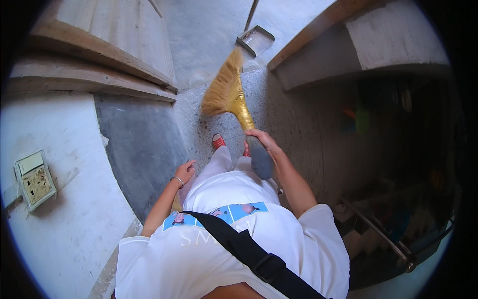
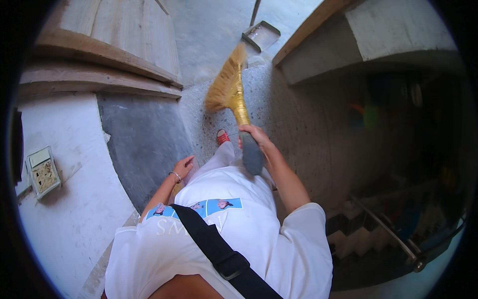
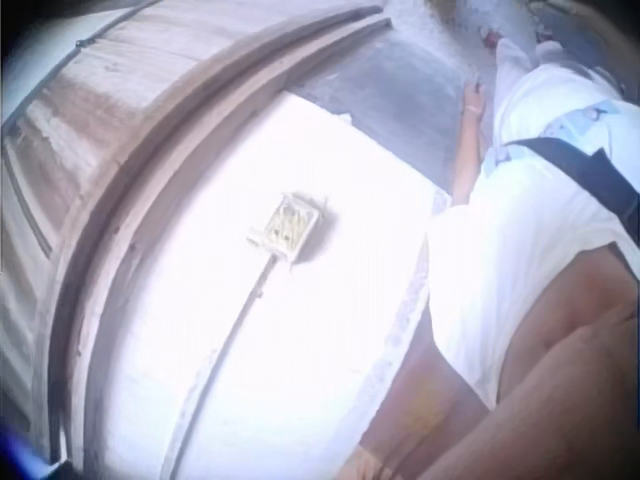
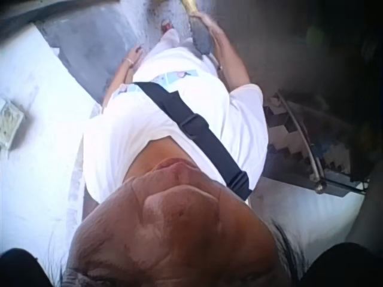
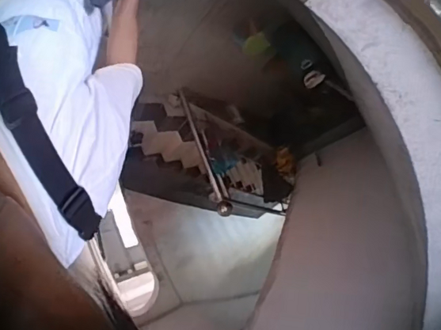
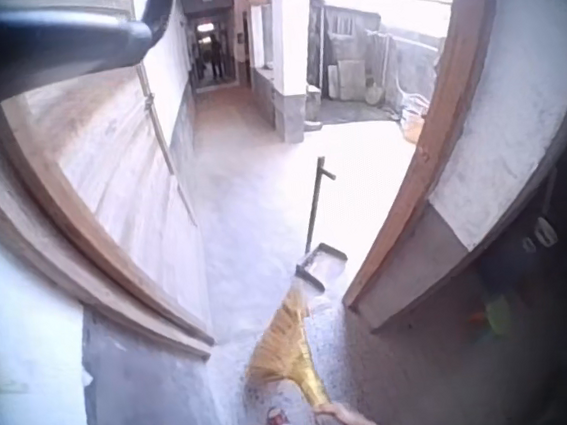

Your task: The person sweeps the floor using a traditional straw broom and a dustpan. They move from an outdoor concrete area into a bedroom, sweeping debris into the dustpan. The person also moves a wooden chair and a red plastic stool to access the floor underneath them.

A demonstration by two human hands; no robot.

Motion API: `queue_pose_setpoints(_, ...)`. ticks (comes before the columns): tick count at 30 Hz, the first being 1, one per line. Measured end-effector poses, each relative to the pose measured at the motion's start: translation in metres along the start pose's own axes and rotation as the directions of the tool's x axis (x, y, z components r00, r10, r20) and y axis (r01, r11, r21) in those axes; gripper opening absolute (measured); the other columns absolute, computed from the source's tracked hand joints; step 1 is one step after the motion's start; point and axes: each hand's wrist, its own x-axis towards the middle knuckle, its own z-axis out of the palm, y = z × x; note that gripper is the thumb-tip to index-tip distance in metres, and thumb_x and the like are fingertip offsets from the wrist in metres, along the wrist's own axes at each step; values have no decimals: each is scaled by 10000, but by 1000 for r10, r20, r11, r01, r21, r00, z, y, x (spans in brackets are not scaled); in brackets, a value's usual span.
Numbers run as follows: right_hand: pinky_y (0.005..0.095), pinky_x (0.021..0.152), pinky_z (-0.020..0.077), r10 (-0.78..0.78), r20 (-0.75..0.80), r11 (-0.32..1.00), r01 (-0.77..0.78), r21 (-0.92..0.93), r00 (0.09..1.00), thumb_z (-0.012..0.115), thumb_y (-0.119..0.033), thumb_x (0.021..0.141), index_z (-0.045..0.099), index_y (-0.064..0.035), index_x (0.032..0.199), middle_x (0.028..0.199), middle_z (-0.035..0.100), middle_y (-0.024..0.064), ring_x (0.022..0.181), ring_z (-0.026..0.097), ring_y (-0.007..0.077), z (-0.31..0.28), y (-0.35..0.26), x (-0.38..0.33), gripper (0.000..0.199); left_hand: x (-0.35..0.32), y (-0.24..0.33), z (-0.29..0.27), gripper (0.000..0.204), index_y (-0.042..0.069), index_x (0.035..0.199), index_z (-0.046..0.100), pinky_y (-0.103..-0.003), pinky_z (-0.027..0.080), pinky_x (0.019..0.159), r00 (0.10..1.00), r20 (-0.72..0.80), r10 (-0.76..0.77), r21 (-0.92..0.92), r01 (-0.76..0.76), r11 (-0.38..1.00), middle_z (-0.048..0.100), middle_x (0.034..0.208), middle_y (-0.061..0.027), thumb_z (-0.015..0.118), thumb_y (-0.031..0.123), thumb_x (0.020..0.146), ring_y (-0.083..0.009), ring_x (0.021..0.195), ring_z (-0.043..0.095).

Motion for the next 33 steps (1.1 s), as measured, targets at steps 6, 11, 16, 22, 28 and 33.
queue_pose_setpoints(6,340,413,471,-433,-174,761,255,-597,885,624,-74,690,459,-27,1004,653,532,99,447,550,212,-74,11,-13,357,13,-14,-19,380,115,1137,541,-291,469,715,997,-80,-8,33,11,999,615,866,-91,533,140,758,-190,754,586)
queue_pose_setpoints(11,348,426,478,-311,-382,827,49,-560,870,649,-25,641,456,-9,1008,700,552,102,471,561,214,-100,-5,-29,415,31,-9,-20,372,108,1129,542,-294,470,713,999,-38,-14,5,14,1000,615,870,-100,526,144,759,-199,758,590)
queue_pose_setpoints(16,334,538,490,-92,-432,804,-189,-564,897,657,-62,649,527,-19,933,772,577,93,609,597,197,-156,0,9,315,87,38,-42,374,99,1127,539,-313,466,734,998,1,70,56,-70,996,605,897,-131,513,133,755,-236,784,584)
queue_pose_setpoints(22,348,671,471,-355,-444,562,-192,-805,823,680,-213,652,563,11,923,821,598,104,762,580,212,-107,-8,32,371,191,101,-74,382,96,1135,532,-346,456,765,977,103,185,127,-197,972,595,888,-144,493,143,758,-263,823,572)
queue_pose_setpoints(28,351,680,467,-184,-517,656,-288,-698,836,689,-250,644,570,24,924,849,603,124,788,582,218,-138,-20,32,410,310,224,-126,382,101,1139,533,-352,451,789,949,235,209,202,-258,945,597,934,-157,488,151,763,-271,863,573)
queue_pose_setpoints(33,353,687,463,-71,-575,745,-340,-573,815,697,-282,638,575,35,925,873,607,140,809,584,223,-145,-42,15,444,417,313,-153,386,110,1144,530,-347,465,764,943,208,258,173,-295,940,600,957,-146,503,121,759,-269,852,581)
